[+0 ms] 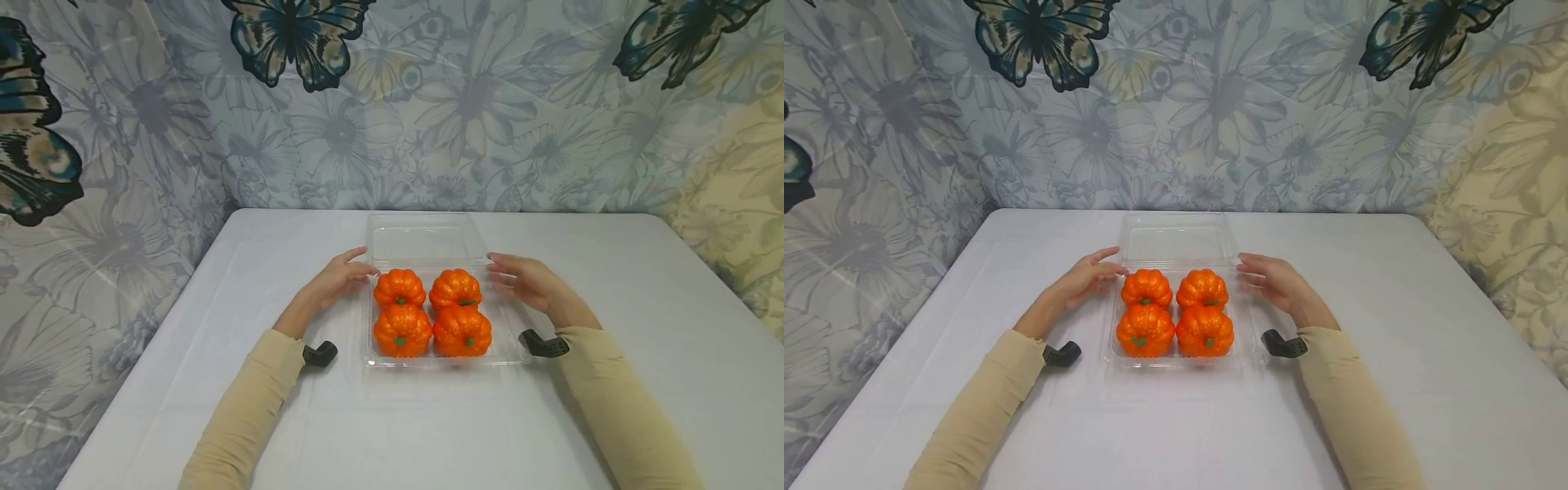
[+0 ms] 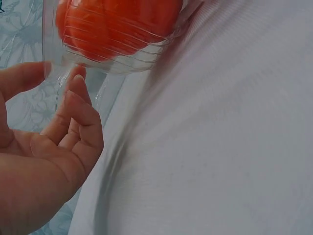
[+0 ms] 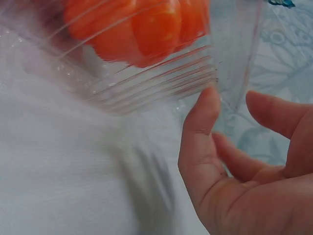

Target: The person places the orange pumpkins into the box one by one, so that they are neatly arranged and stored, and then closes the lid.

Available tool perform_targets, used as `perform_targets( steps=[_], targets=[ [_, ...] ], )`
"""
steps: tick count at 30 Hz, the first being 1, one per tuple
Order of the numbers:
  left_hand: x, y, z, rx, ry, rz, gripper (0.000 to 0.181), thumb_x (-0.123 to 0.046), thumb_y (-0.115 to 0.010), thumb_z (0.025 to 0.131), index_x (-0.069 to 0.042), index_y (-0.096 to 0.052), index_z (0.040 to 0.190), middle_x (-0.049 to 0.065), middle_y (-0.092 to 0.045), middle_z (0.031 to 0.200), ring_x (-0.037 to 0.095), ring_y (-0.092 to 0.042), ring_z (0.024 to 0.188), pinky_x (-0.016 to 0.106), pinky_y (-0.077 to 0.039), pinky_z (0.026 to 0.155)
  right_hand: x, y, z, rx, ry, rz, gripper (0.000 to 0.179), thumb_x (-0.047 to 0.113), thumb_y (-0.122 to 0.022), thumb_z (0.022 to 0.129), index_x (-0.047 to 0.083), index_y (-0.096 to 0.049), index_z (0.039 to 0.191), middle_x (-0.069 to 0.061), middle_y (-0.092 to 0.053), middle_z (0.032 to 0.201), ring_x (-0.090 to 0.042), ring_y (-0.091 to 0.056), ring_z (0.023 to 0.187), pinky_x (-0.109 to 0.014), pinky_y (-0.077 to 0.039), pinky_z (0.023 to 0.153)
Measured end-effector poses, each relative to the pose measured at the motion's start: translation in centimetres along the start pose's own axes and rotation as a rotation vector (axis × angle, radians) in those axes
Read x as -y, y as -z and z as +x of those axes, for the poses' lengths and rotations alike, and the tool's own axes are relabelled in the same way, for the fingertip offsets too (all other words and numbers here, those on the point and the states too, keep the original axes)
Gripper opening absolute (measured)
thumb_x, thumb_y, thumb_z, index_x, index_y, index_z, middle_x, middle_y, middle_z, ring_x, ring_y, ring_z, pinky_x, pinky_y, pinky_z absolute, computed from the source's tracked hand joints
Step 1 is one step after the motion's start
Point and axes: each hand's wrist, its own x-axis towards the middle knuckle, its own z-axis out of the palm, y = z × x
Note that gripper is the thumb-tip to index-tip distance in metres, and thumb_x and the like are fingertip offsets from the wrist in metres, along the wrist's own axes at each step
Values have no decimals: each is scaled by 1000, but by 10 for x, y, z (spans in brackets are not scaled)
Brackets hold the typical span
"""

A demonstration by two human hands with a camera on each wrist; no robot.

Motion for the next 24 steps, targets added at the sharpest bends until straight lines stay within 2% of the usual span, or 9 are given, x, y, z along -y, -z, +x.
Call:
perform_targets(
  steps=[5,9,12,15,20,24],
  targets=[
    [-2,-3,-2,11,27,-51,65,-12,-54,95,-11,-22,151,11,-62,118,19,-54,96,31,-44,79,-5,2,2,38,6,26,61,14,-49,100,-2,-18,150,-6,-45,125,-14,-53,102,-20,-48,80],
    [-4,-4,-3,-1,53,-110,66,-9,-54,94,-14,-22,151,12,-61,120,18,-54,94,29,-44,74,-5,4,4,30,-5,68,59,12,-55,98,8,-25,149,-3,-50,117,-13,-55,97,-20,-49,76],
    [-5,-3,-4,-20,58,-135,64,-8,-54,95,-16,-24,150,13,-60,122,17,-55,93,27,-44,72,-4,4,5,25,6,75,51,13,-57,97,17,-35,142,-2,-49,117,-14,-55,98,-21,-48,77],
    [-5,-3,-4,-37,45,-151,58,-5,-54,95,-14,-28,146,11,-58,117,17,-57,89,24,-47,69,-5,3,5,28,49,100,41,8,-55,97,20,-42,134,-1,-49,116,-14,-56,97,-22,-47,77],
    [-4,-3,-2,-18,-1,-157,48,-2,-52,95,-7,-30,137,6,-54,106,17,-59,82,22,-49,65,-7,2,4,16,119,185,36,-2,-54,95,18,-48,124,-2,-55,110,-15,-59,91,-22,-46,74],
    [-4,-4,-2,-16,-24,-162,46,-1,-53,95,-4,-30,136,6,-53,107,16,-58,85,22,-49,66,-9,2,3,-5,142,197,36,-3,-56,93,18,-50,122,-7,-49,117,-16,-59,90,-22,-47,70]
  ],
)
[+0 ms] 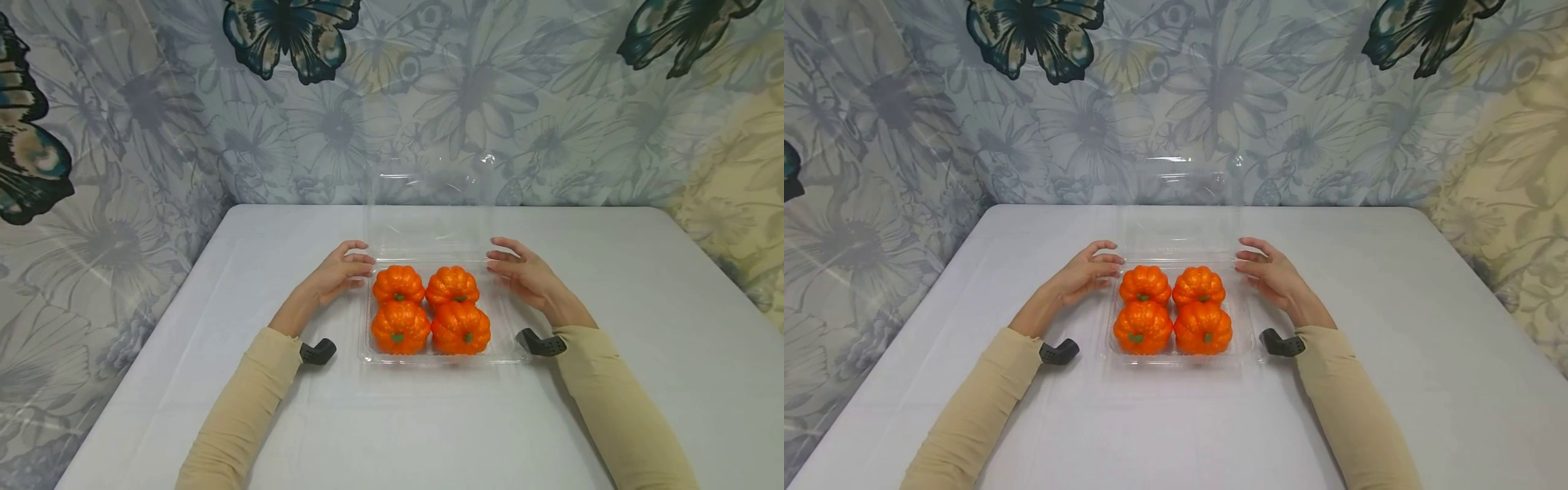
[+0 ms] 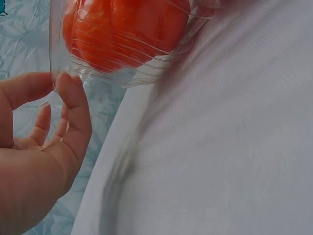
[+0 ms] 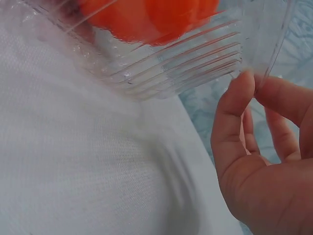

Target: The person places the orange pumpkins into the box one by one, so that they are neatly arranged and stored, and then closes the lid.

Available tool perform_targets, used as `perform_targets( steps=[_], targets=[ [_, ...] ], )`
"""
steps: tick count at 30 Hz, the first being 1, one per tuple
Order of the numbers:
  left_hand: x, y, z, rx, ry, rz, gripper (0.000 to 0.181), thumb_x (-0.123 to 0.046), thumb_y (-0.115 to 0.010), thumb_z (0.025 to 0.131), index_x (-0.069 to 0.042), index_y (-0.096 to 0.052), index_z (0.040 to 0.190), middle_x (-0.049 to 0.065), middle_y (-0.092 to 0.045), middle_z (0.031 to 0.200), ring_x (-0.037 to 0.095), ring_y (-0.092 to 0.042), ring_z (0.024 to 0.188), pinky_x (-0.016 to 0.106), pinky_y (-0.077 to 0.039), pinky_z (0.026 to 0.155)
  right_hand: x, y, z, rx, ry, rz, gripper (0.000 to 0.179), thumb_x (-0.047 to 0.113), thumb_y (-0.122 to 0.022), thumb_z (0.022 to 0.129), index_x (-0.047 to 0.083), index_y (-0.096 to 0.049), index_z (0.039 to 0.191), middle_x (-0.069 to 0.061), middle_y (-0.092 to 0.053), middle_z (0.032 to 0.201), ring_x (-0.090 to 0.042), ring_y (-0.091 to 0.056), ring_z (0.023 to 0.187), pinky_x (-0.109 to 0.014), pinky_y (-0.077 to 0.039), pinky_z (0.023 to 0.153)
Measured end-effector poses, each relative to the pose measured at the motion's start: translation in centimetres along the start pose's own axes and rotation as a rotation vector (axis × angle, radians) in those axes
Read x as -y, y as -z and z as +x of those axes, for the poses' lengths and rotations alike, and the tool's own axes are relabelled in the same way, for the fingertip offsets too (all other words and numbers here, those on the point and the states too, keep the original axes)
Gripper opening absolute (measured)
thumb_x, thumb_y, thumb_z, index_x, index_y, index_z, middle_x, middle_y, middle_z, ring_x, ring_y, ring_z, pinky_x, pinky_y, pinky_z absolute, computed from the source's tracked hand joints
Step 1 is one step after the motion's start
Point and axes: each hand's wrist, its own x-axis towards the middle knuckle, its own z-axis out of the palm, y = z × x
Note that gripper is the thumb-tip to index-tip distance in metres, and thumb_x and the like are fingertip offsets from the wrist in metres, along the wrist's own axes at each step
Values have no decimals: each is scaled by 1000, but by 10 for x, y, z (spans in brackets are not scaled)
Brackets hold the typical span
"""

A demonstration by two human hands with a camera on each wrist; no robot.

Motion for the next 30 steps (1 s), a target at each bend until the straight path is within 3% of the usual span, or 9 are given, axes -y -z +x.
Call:
perform_targets(
  steps=[10,16,23,27,30],
  targets=[
    [-3,-4,-3,-32,-21,-27,44,5,-52,94,4,-33,133,10,-48,116,16,-56,88,22,-51,68,-2,-1,1,-31,37,22,30,-6,-60,90,17,-56,108,-7,-44,120,-16,-56,92,-22,-48,72],
    [-1,-4,-1,-50,-25,-50,21,7,-52,93,-4,-48,111,7,-51,110,16,-55,88,22,-51,70,-4,-1,3,-32,76,27,22,-7,-63,87,14,-63,94,-3,-53,107,-16,-56,87,-22,-49,72],
    [0,-1,0,-67,-17,-174,12,-4,-42,95,-4,-53,94,8,-55,98,21,-58,89,26,-53,75,-8,2,4,20,118,67,23,-11,-62,86,11,-69,85,-1,-63,95,-13,-59,82,-22,-50,72],
    [1,0,0,-66,-15,-167,13,-9,-41,97,-1,-52,98,10,-55,97,19,-59,87,25,-53,74,-7,2,2,27,99,48,27,-12,-56,89,10,-71,86,-2,-64,94,-12,-60,82,-22,-50,72],
    [1,0,1,-53,-10,-118,14,-6,-43,96,-1,-49,108,8,-54,101,16,-59,83,22,-51,72,-5,2,-1,-5,75,-83,27,-4,-56,93,15,-72,83,1,-62,89,-11,-58,78,-22,-50,67]
  ],
)
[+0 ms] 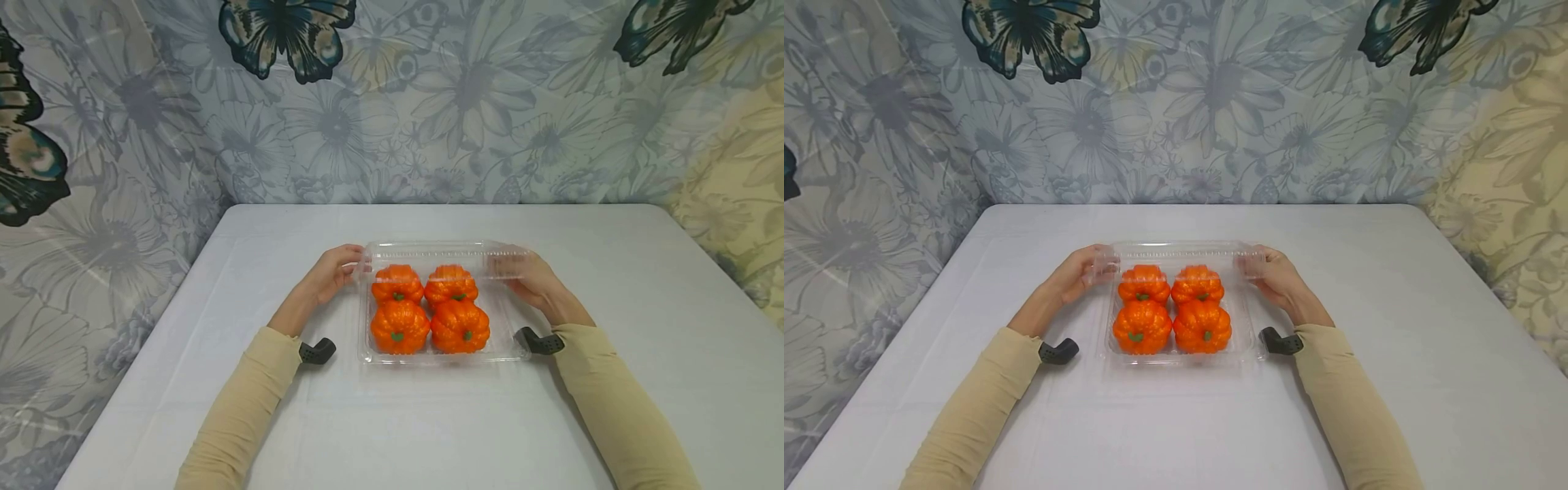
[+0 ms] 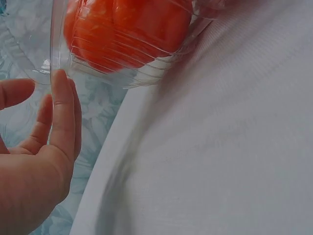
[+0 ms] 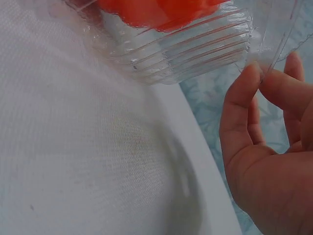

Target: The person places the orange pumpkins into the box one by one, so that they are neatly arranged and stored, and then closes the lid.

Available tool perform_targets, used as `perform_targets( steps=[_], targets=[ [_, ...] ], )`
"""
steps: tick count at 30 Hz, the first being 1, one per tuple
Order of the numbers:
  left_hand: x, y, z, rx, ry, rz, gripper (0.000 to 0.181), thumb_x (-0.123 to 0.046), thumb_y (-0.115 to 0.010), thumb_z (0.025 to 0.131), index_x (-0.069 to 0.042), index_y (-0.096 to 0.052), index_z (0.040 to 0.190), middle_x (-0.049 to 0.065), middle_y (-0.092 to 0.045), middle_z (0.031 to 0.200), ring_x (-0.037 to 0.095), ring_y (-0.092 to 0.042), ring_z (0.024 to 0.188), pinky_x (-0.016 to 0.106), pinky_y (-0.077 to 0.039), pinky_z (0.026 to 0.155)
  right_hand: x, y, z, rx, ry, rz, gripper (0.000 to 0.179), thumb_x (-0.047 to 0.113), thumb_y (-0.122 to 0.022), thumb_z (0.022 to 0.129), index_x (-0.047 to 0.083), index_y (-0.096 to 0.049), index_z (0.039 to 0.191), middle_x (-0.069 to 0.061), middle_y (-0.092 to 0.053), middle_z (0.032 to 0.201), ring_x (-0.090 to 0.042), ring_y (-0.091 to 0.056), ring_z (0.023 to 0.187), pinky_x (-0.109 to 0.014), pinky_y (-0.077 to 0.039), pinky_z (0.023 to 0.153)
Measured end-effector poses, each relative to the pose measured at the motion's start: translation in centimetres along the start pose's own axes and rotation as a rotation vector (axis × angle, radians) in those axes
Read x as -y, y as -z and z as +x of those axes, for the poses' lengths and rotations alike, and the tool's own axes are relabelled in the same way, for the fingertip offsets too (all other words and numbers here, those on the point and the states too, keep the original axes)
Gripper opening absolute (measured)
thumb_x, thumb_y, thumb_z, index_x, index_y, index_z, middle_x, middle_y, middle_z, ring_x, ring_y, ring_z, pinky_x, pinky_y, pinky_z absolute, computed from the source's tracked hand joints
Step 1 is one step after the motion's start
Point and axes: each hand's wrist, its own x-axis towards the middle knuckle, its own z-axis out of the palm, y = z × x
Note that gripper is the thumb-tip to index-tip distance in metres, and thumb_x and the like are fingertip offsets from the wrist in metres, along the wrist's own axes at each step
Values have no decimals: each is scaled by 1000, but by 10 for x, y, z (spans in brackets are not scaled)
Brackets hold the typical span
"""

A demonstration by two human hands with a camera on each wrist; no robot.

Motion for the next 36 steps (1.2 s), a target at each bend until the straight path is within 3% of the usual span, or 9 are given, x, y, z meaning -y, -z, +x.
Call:
perform_targets(
  steps=[4,7,11,14,18,23,28,32,36],
  targets=[
    [0,0,1,3,10,37,30,0,-47,94,1,-46,124,6,-54,102,13,-57,78,21,-49,70,3,2,-3,-74,-23,-342,19,22,-63,93,29,-68,76,12,-63,85,-8,-54,78,-21,-47,66],
    [-1,-1,0,-9,1,45,42,4,-48,92,3,-42,133,7,-56,102,12,-57,77,22,-50,70,4,6,-2,-75,-23,-489,15,34,-63,93,33,-66,78,19,-64,88,-6,-54,85,-19,-45,72],
    [-2,-4,-1,-26,-23,67,48,6,-52,91,0,-40,137,9,-59,106,12,-60,77,22,-51,70,1,13,0,29,0,-342,19,23,-58,96,28,-66,80,14,-66,94,-7,-55,87,-19,-44,71],
    [-2,-4,-2,-19,-41,84,51,8,-52,90,0,-38,139,12,-57,112,12,-60,79,23,-52,70,-2,17,1,135,24,-170,25,11,-52,99,23,-66,82,9,-66,98,-8,-58,90,-20,-46,73],
    [-3,-4,-2,-2,-51,96,56,9,-53,90,0,-35,142,17,-54,119,13,-60,80,23,-52,71,-4,21,1,246,48,-90,28,3,-45,100,21,-66,93,5,-64,103,-11,-58,97,-22,-47,82],
    [-3,-3,-1,18,-63,110,57,9,-54,90,-1,-35,142,21,-51,125,14,-60,83,25,-52,72,0,26,0,310,-2,-88,30,3,-43,100,23,-63,111,3,-63,111,-14,-60,102,-25,-46,82],
    [-4,-3,-1,32,-81,125,58,9,-57,89,0,-37,142,17,-53,121,16,-60,87,28,-53,75,8,33,-4,357,-45,-100,32,1,-38,101,16,-52,125,0,-57,121,-17,-59,107,-30,-48,83],
    [-4,-4,-2,21,-108,134,58,11,-58,88,1,-37,141,13,-54,117,17,-60,88,28,-52,76,14,35,-6,389,-58,-184,34,2,-39,100,13,-44,132,-2,-53,124,-19,-56,110,-36,-47,86],
    [-3,-4,-2,0,-123,134,57,12,-58,88,2,-38,140,13,-54,117,16,-60,86,27,-52,75,17,35,-7,415,-114,-299,41,3,-45,98,16,-39,137,-4,-53,114,-18,-54,102,-37,-48,81]
  ],
)
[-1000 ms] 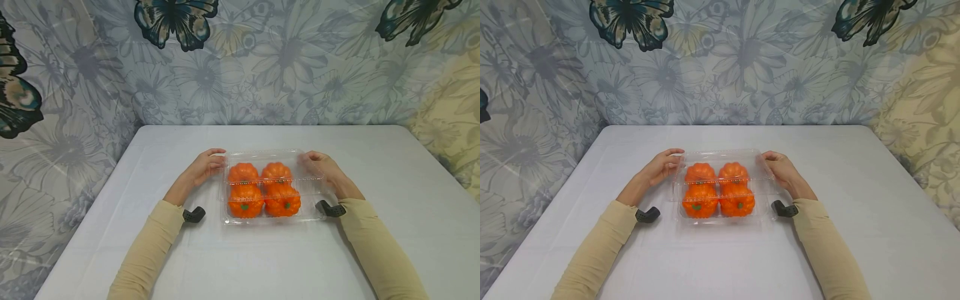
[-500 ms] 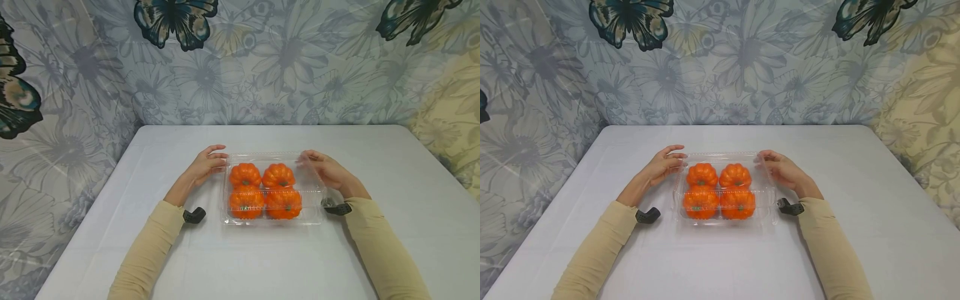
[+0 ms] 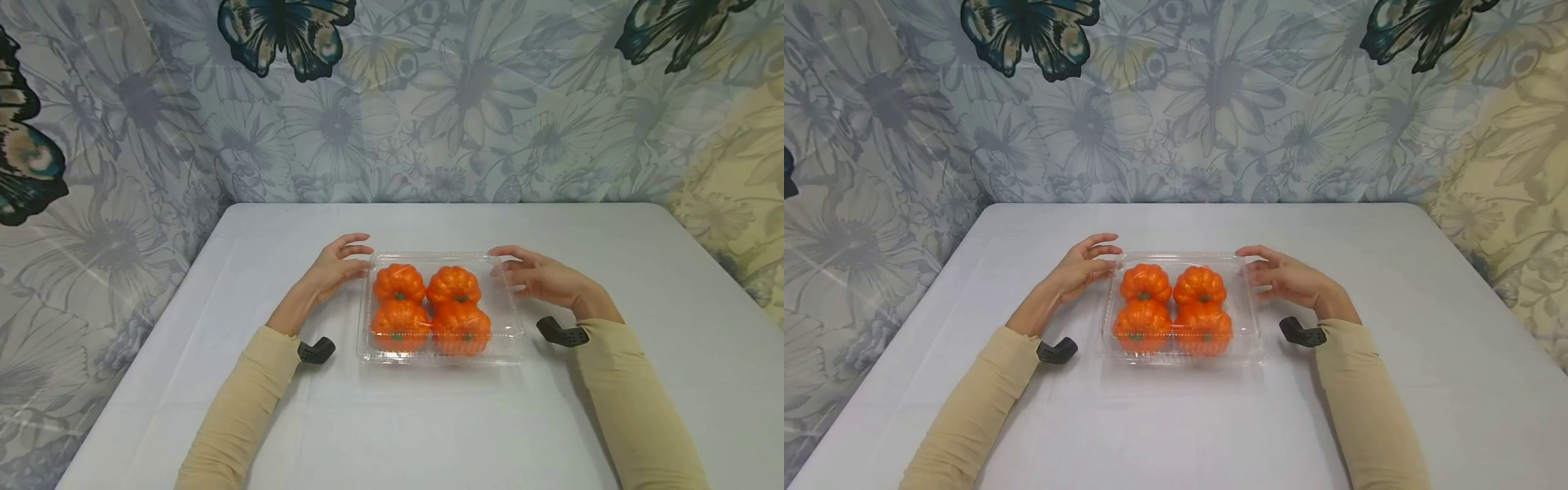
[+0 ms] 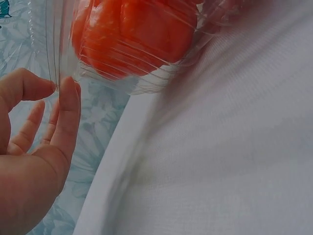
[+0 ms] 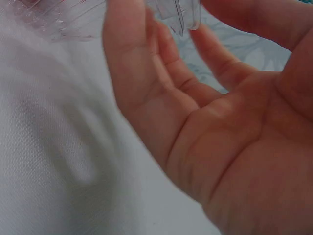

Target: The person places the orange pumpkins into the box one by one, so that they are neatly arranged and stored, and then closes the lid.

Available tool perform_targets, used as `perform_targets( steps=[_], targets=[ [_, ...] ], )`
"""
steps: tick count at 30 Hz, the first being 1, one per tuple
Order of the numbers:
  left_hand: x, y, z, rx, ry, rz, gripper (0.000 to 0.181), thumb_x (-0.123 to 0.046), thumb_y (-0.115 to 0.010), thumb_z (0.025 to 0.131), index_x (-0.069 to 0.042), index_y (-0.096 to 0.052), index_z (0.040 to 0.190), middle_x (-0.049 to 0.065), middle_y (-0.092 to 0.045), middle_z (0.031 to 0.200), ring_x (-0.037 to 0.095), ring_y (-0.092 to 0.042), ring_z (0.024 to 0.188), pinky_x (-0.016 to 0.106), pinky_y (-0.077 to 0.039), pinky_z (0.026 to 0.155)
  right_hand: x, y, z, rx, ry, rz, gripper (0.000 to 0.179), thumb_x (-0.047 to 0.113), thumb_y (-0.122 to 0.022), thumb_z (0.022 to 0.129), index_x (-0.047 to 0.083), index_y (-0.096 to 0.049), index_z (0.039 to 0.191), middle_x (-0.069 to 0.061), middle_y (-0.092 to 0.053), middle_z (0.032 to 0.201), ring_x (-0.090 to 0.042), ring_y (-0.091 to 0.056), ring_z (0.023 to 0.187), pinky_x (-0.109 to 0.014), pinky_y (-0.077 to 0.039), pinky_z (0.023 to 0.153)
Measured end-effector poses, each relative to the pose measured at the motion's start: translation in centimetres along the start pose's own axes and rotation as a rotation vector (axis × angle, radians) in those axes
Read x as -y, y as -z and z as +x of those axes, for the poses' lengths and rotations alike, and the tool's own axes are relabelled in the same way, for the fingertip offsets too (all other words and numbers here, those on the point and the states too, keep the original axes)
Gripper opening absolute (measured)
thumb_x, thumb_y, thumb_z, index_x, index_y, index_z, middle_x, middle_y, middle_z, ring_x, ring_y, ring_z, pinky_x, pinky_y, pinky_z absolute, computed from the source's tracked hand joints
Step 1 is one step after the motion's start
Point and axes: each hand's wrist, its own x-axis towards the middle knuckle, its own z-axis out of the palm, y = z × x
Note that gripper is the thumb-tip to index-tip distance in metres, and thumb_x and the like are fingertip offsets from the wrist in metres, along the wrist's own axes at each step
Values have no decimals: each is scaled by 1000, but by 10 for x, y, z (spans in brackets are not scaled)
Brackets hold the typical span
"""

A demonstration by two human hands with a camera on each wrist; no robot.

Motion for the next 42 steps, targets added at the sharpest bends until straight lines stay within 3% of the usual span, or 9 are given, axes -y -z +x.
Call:
perform_targets(
  steps=[6,13,17,22,26,31,36,42],
  targets=[
    [-2,4,-2,1,-18,-17,56,11,-56,90,2,-36,142,14,-51,120,18,-59,96,27,-51,81,4,-4,5,10,-18,-32,55,1,-47,97,15,-25,145,-3,-53,92,-17,-55,82,-36,-52,75],
    [-8,5,-2,12,-10,-35,58,5,-52,94,-6,-30,147,18,-42,134,28,-50,117,36,-45,94,10,-12,10,-148,22,-23,60,0,-47,97,20,-19,146,-6,-52,96,-17,-56,80,-33,-52,73],
    [-9,-1,-3,0,64,1,59,0,-49,96,-6,-24,149,19,-39,137,26,-50,109,44,-44,95,11,-14,7,-242,4,-19,58,0,-46,97,23,-21,144,-7,-51,99,-16,-55,84,-32,-51,74],
    [-11,-5,-12,9,220,132,52,-12,-49,97,-6,-31,145,17,-45,131,26,-52,107,37,-50,83,13,-14,7,-297,-12,-33,57,0,-43,98,24,-21,145,-4,-50,99,-15,-53,82,-29,-50,72],
    [-14,-3,-22,60,303,276,46,-20,-52,96,-6,-41,139,13,-52,125,26,-55,104,29,-49,75,15,-14,10,-318,-15,-50,55,2,-42,99,23,-19,145,-2,-50,98,-15,-53,80,-29,-50,71],
    [-11,0,-33,146,333,394,42,-24,-50,96,-3,-51,132,10,-60,113,19,-61,89,28,-47,73,17,-13,13,-324,-14,-73,54,5,-43,100,21,-18,146,-4,-50,100,-15,-53,81,-29,-50,73],
    [-11,3,-41,242,360,387,39,-21,-48,95,1,-52,127,9,-66,99,16,-66,74,23,-46,62,18,-12,15,-331,-5,-114,51,9,-44,101,15,-20,145,-4,-50,97,-15,-53,81,-29,-51,73],
    [-11,2,-45,312,370,317,27,-15,-48,92,0,-49,115,9,-71,91,16,-66,71,23,-46,60,19,-12,15,-341,-42,-150,49,11,-40,102,9,-20,146,-9,-47,106,-16,-52,84,-29,-50,75]
  ],
)
